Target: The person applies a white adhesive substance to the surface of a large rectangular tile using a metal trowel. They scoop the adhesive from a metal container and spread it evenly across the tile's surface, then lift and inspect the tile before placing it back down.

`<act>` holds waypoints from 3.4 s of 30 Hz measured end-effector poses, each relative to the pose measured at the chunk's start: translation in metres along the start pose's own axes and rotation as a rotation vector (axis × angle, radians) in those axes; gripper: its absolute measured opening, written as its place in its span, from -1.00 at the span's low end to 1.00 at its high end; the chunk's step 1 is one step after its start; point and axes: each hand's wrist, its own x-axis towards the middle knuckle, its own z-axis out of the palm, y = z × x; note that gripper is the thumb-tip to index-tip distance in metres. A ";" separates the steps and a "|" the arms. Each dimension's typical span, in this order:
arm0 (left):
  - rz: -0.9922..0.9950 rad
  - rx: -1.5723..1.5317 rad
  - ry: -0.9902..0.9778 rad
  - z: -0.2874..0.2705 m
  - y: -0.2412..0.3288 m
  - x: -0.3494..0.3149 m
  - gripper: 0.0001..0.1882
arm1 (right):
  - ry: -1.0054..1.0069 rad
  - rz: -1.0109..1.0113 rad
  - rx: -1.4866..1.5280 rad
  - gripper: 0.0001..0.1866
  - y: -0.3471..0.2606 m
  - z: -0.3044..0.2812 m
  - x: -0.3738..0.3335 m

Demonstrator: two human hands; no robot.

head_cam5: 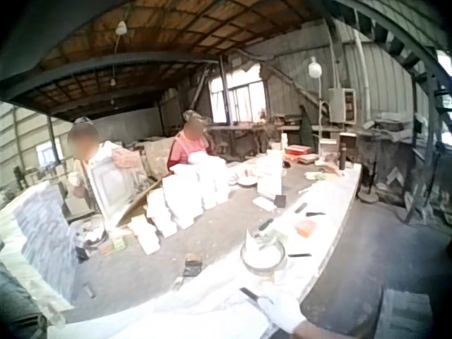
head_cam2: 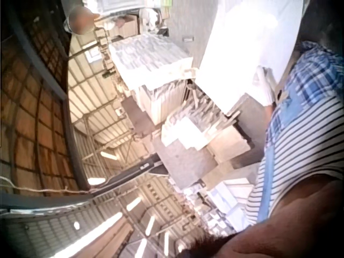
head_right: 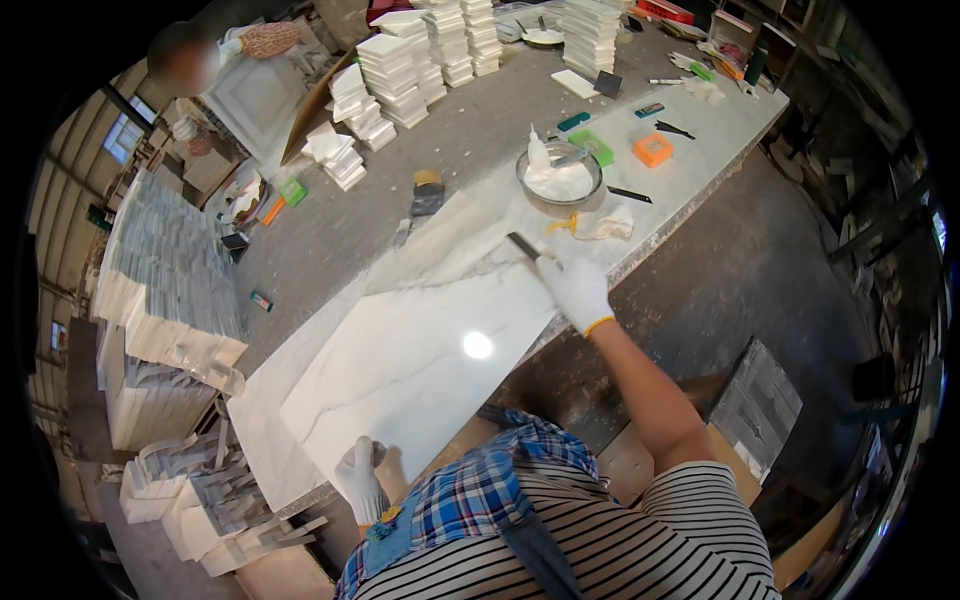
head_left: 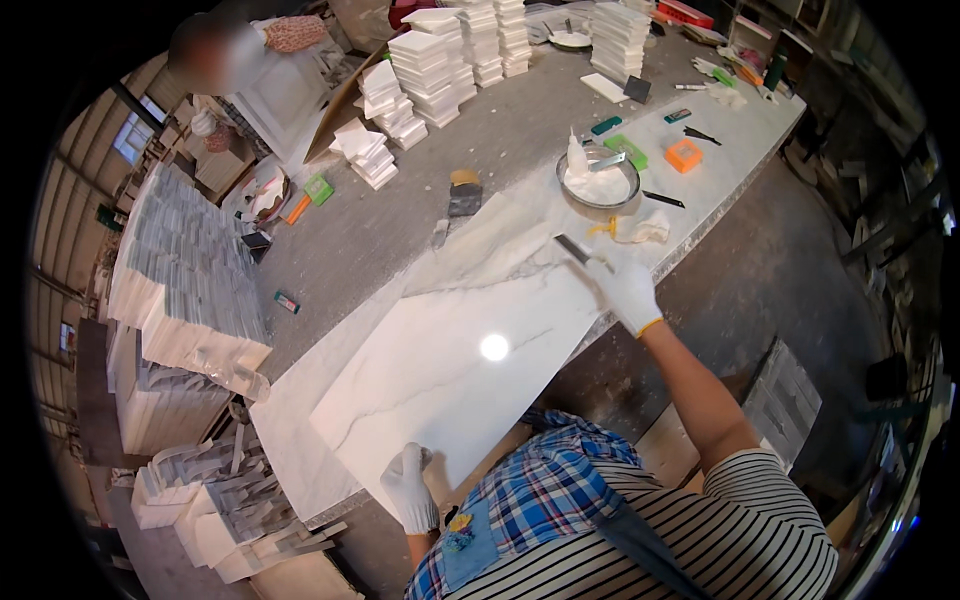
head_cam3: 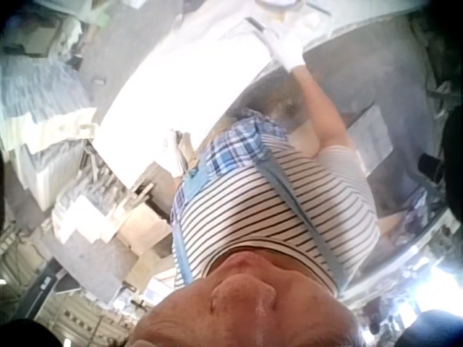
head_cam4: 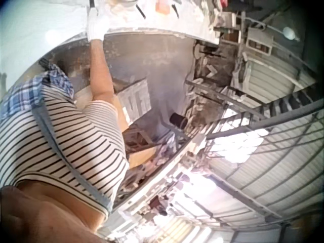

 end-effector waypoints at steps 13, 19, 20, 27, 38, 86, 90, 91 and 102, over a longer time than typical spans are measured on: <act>-0.020 0.202 -0.070 0.093 0.022 0.008 -0.68 | 0.143 -0.006 -0.366 -0.71 0.073 -0.041 0.149; -0.023 0.201 -0.065 0.110 0.020 0.007 -0.67 | 0.074 -0.094 -0.454 -0.74 0.085 -0.031 0.177; -0.024 0.218 -0.080 0.111 0.021 0.007 -0.67 | 0.062 -0.095 -0.470 -0.74 0.087 -0.029 0.177; -0.004 0.155 -0.090 0.119 0.012 0.010 -0.68 | 0.024 -0.080 -0.440 -0.75 0.097 -0.030 0.175; -0.015 0.187 -0.112 0.135 0.019 0.007 -0.71 | 0.030 -0.035 -0.356 -0.61 0.097 -0.027 0.161; -0.243 0.555 0.504 -0.141 -0.116 0.025 -0.26 | -0.211 -0.041 -0.300 -0.74 0.043 0.020 -0.025; -0.234 0.484 0.542 -0.149 -0.112 0.021 -0.27 | -0.173 0.028 -0.078 -0.73 0.047 0.008 -0.059; -0.240 0.474 0.519 -0.146 -0.104 0.024 -0.27 | -0.165 0.049 -0.025 -0.73 0.061 0.008 -0.063; -0.258 0.007 0.363 -0.170 -0.132 0.038 -0.34 | -0.343 0.598 0.726 -0.55 0.087 -0.002 -0.083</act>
